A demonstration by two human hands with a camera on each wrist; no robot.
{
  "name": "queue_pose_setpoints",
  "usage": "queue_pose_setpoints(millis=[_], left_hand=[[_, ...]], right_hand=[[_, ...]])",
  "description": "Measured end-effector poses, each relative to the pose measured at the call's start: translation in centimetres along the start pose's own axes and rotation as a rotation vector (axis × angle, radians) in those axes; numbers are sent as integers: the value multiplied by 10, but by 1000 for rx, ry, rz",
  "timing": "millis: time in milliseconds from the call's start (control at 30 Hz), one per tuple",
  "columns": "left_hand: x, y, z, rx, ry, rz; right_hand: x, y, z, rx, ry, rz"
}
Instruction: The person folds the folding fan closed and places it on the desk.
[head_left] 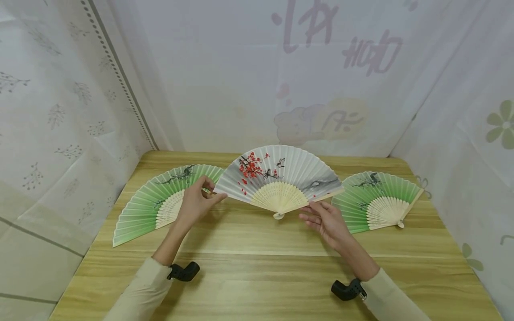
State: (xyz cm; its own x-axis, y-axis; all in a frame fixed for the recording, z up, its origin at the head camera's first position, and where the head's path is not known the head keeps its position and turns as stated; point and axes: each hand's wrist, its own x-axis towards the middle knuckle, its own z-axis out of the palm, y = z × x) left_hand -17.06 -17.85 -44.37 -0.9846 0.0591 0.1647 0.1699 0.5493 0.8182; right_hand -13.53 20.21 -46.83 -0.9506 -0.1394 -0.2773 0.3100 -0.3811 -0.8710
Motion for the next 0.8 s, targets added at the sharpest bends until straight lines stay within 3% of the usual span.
queue_pose_setpoints(millis=[467, 800], left_hand=[[13, 0, 9, -154, 32, 28], [17, 2, 12, -167, 60, 37]], right_hand=[[8, -6, 0, 1, 22, -78], [15, -6, 2, -48, 71, -93]])
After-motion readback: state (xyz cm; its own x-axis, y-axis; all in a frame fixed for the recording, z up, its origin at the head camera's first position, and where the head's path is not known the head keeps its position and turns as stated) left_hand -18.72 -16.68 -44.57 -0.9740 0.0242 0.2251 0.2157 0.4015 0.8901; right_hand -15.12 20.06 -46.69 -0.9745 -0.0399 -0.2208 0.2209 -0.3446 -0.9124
